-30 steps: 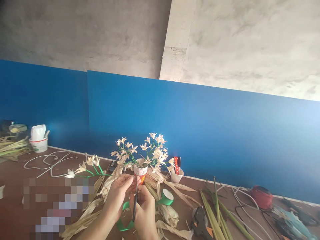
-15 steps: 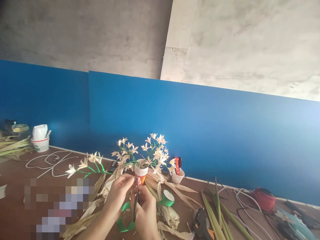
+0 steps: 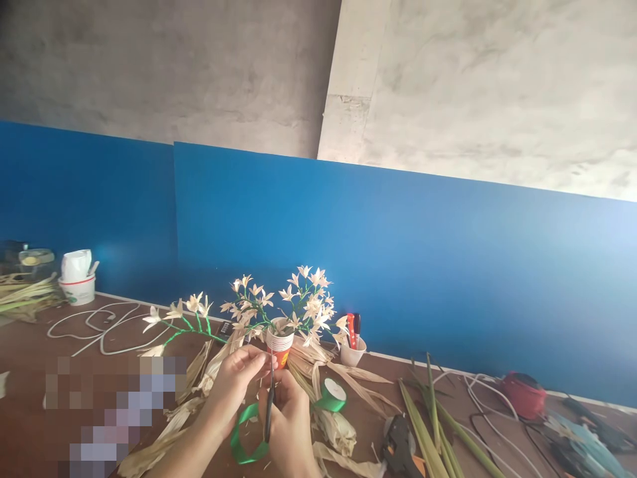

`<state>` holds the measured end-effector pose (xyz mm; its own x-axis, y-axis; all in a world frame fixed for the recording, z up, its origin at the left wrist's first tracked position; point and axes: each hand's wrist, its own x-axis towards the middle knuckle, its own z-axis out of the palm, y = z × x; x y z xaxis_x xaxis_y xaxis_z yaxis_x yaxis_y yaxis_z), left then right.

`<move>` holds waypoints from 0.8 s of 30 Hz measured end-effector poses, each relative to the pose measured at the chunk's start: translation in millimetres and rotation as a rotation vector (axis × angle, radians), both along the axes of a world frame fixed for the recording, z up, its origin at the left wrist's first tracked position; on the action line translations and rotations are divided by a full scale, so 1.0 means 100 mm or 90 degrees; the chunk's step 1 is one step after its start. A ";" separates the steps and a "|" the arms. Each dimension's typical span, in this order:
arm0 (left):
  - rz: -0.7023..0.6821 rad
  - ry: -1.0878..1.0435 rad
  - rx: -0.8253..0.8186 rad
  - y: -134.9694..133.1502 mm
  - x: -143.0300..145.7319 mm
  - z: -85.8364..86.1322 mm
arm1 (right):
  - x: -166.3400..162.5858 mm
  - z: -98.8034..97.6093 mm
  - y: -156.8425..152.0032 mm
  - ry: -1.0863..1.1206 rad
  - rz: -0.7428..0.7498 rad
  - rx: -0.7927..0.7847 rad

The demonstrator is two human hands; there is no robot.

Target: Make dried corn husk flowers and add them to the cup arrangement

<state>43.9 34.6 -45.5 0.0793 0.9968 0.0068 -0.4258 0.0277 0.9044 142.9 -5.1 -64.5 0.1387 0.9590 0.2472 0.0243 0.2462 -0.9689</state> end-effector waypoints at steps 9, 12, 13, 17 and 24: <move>-0.098 -0.109 -0.047 0.02 0.00 -0.03 | 0.01 -0.03 0.02 0.037 0.074 -0.043; -0.100 -0.092 -0.027 -0.01 -0.04 0.06 | 0.00 -0.05 0.04 0.072 0.100 -0.091; -0.091 -0.066 -0.009 -0.02 -0.05 0.08 | 0.01 -0.05 0.04 0.070 0.104 -0.105; -0.063 0.042 0.036 -0.03 -0.09 0.14 | 0.05 0.04 0.04 0.042 0.086 -0.083; -0.036 -0.009 0.029 -0.06 -0.05 0.12 | 0.05 0.12 0.00 0.026 0.107 -0.094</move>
<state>38.7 28.3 -33.4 0.1351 0.9894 0.0539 -0.4379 0.0109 0.8990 147.7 -4.9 -52.9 -0.0186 0.9949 0.0991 -0.0456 0.0981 -0.9941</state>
